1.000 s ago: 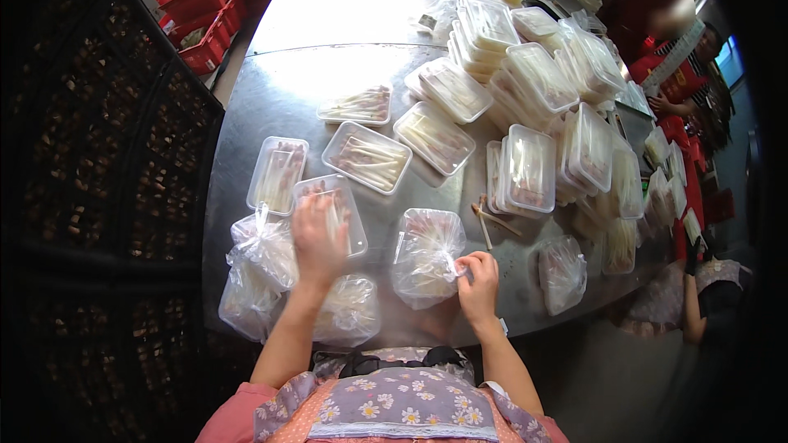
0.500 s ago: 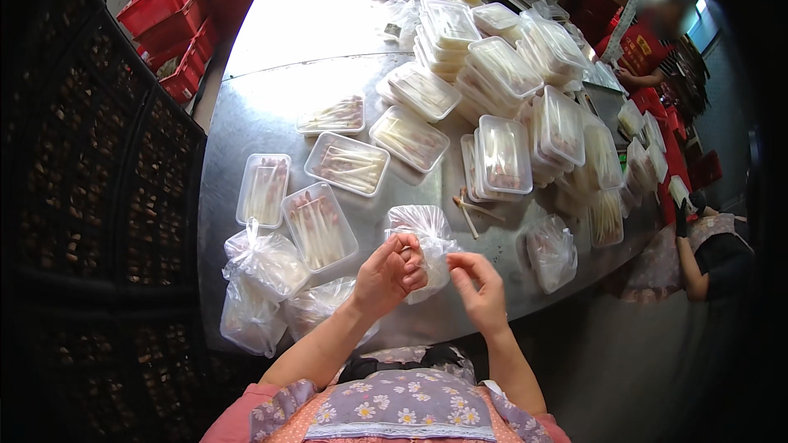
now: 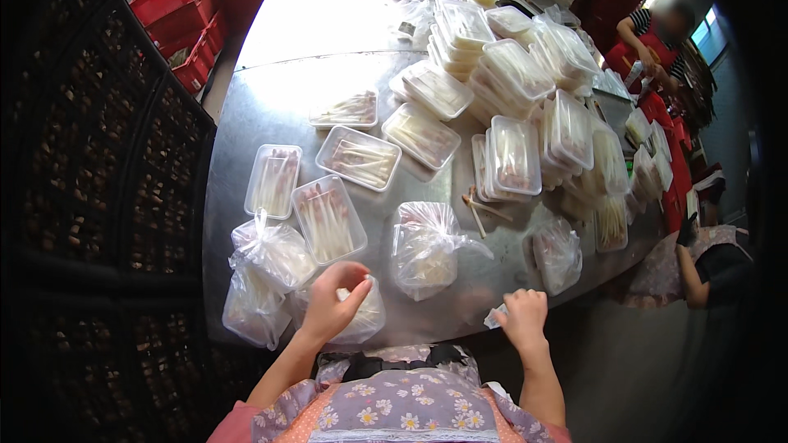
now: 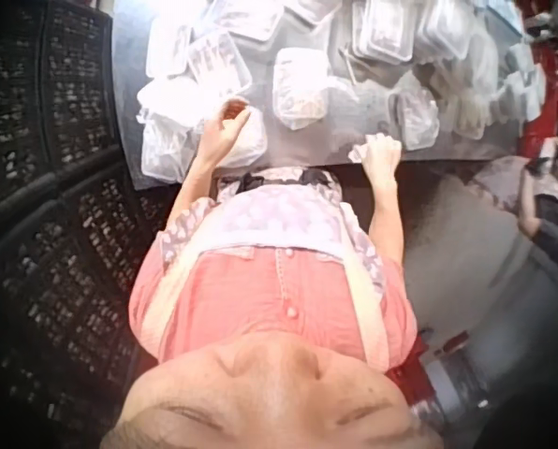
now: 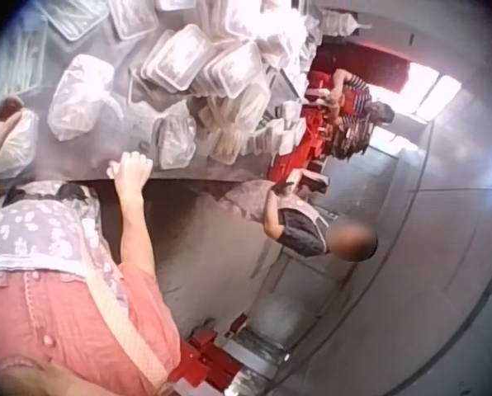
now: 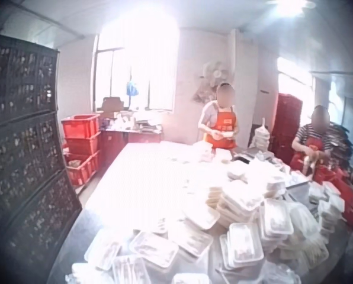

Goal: The person arranges enoki mushrooms into small clear plastic containers, seals them with lids, and places them into plastic bags. The person then stacks the bagged containers on a metal table while other workers perform similar tasks in the background.

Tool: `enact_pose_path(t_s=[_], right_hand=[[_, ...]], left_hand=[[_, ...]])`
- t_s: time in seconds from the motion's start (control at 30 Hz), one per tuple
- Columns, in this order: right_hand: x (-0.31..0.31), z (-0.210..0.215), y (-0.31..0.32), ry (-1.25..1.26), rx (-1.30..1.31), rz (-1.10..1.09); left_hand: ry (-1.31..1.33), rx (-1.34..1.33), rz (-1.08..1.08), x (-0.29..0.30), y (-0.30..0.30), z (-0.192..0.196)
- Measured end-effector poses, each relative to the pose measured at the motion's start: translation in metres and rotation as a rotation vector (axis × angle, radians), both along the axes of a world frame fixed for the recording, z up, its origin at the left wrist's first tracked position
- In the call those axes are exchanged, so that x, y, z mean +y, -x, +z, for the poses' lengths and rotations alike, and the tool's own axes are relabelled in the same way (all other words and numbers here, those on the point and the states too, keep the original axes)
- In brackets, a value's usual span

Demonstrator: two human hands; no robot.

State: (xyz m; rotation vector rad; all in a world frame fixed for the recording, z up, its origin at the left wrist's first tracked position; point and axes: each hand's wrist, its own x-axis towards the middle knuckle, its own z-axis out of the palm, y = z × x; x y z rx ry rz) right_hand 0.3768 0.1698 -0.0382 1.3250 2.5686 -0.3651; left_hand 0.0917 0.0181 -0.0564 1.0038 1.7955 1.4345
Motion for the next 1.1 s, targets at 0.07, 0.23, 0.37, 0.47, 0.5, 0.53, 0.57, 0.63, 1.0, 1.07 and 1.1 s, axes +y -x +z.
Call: enact_pose_path(t_s=[0.07, 0.23, 0.37, 0.47, 0.5, 0.53, 0.57, 0.63, 1.0, 1.07, 1.1], right_hand=[[0.006, -0.006, 0.008, 0.136, 0.618, -0.506], [0.033, -0.051, 0.077, -0.197, 0.672, 0.034], [0.047, -0.086, 0.096, 0.197, 0.909, 0.087], [0.04, -0.075, 0.097, 0.388, 0.983, -0.005], [0.037, -0.072, 0.094, 0.431, 1.011, -0.069], [0.035, -0.071, 0.091, 0.236, 0.996, -0.113], [0.035, -0.068, 0.09, 0.19, 0.983, -0.095], [0.038, -0.06, 0.087, 0.098, 0.955, -0.066], [0.027, -0.12, 0.111, 0.078, 0.945, 0.07], [0.026, -0.132, 0.115, -0.008, 1.002, 0.009], [0.029, -0.131, 0.115, -0.01, 1.005, -0.001]], left_hand=[[0.024, 0.084, 0.055, -0.013, 0.001, 0.006], [-0.011, 0.088, -0.034, 0.012, -0.019, 0.0], [-0.006, 0.321, -0.023, 0.079, -0.057, -0.026], [0.249, 0.695, -0.023, 0.109, -0.062, -0.061], [0.188, 0.639, -0.023, 0.112, -0.062, -0.066], [0.127, 0.585, -0.034, 0.111, -0.059, -0.072], [0.074, 0.535, -0.045, 0.111, -0.055, -0.069], [0.05, 0.444, -0.047, 0.107, -0.055, -0.056], [0.175, -0.216, 0.184, 0.082, -0.057, -0.115], [0.157, 0.041, 0.07, 0.087, -0.066, -0.101], [0.151, 0.154, 0.046, 0.087, -0.076, -0.079]])
